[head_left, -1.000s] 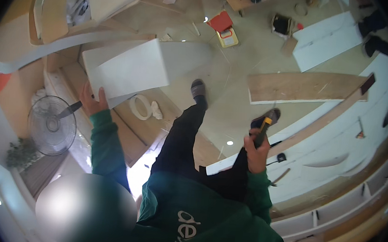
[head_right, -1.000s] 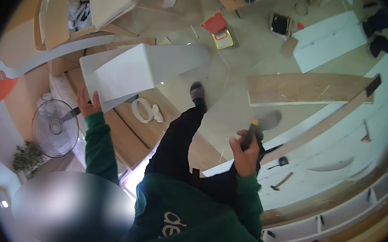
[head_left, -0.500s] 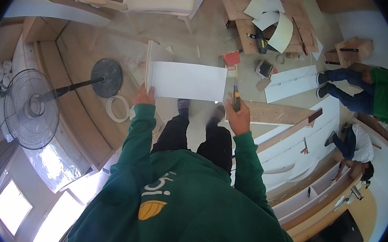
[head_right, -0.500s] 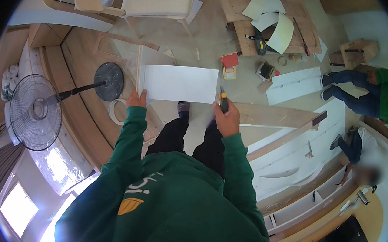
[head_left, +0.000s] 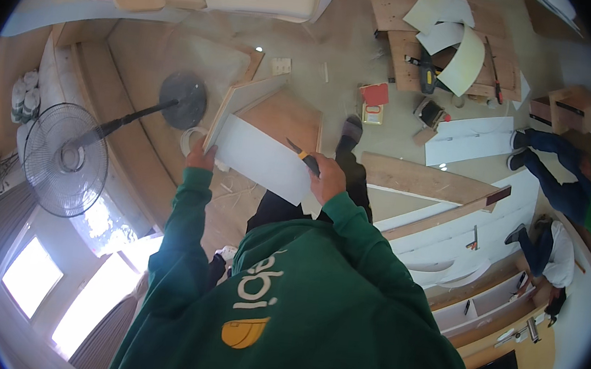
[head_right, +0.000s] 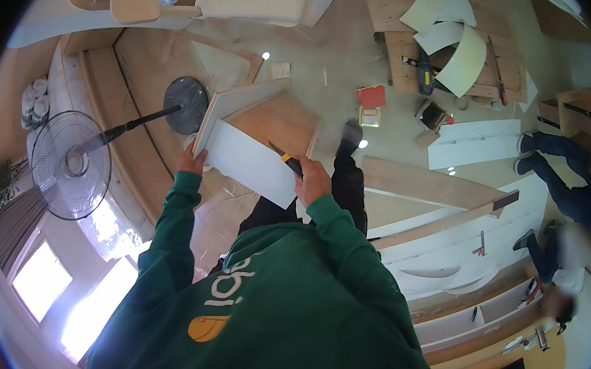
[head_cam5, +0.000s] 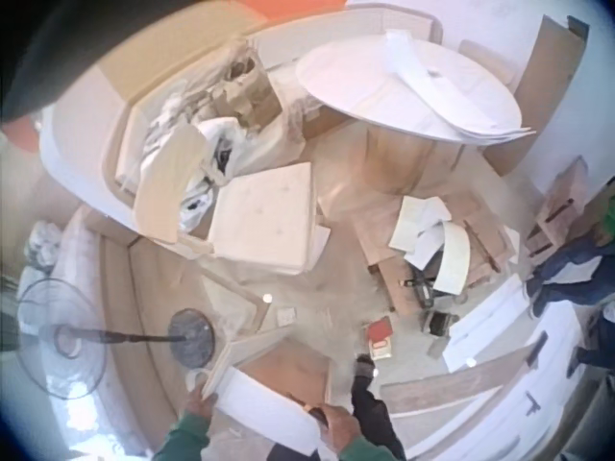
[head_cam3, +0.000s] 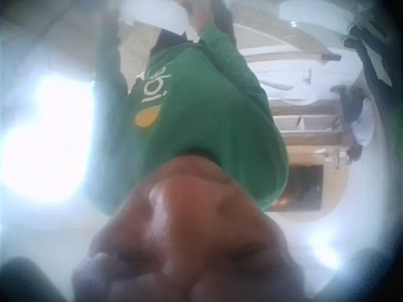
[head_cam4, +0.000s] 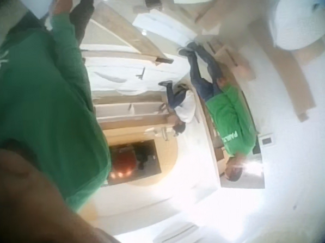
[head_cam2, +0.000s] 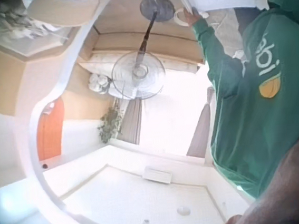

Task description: The person uses a utility knife to trim excess white laminate or veneer from the edges of a wooden furniture panel. They repeatedly reposition the panel and carefully cut along the edges to remove overhanging material.

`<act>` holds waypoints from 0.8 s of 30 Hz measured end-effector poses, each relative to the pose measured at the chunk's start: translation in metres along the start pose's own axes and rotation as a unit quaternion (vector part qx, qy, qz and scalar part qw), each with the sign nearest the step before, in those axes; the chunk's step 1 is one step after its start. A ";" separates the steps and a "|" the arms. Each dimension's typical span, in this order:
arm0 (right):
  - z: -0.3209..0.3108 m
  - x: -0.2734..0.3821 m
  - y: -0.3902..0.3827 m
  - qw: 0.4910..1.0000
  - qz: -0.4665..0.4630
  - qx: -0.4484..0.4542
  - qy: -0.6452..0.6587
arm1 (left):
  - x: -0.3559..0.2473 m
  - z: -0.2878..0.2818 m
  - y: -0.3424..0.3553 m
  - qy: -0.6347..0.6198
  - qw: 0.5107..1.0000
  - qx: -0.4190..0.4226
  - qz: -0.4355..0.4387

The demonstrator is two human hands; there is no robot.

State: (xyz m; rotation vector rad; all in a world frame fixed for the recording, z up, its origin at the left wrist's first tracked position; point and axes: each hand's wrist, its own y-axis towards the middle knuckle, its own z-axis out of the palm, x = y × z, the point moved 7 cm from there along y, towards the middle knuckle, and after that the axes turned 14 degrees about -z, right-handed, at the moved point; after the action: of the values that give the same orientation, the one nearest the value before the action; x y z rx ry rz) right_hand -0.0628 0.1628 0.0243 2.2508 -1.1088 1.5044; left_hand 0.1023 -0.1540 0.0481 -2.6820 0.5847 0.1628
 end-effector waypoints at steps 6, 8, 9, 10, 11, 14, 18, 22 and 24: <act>-0.002 -0.006 0.009 0.998 0.043 0.034 0.035 | -0.067 -0.051 -0.074 -0.072 0.968 -0.237 0.031; 0.001 -0.005 0.013 0.994 0.072 0.070 0.034 | -0.083 -0.034 -0.085 -0.121 0.973 -0.184 0.063; -0.003 0.002 0.018 0.997 0.052 0.050 0.030 | -0.088 -0.020 -0.085 -0.161 0.976 -0.118 0.083; -0.006 0.009 0.022 0.998 0.038 0.030 0.025 | -0.082 -0.004 -0.080 -0.179 0.981 -0.072 0.030; -0.007 0.016 0.026 0.999 0.040 0.020 0.020 | -0.074 0.012 -0.071 -0.201 0.979 -0.030 -0.023; -0.019 0.049 0.044 0.996 -0.019 -0.040 -0.073 | -0.044 0.047 -0.038 -0.282 0.943 0.054 -0.168; 0.004 0.083 0.068 0.997 0.048 0.015 -0.058 | -0.033 0.067 -0.019 -0.302 0.912 0.128 -0.246; 0.041 0.117 0.088 0.988 0.024 0.099 -0.113 | -0.041 0.063 -0.020 -0.345 0.895 0.154 -0.235; 0.056 0.121 0.094 0.980 0.038 0.140 -0.137 | -0.044 0.057 -0.021 -0.342 0.905 0.154 -0.202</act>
State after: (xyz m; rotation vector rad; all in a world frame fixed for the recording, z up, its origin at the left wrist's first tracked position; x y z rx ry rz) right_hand -0.0651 0.0102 0.0826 2.7038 -1.1264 1.4923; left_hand 0.0692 -0.0973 0.0115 -2.1644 -0.1559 0.7785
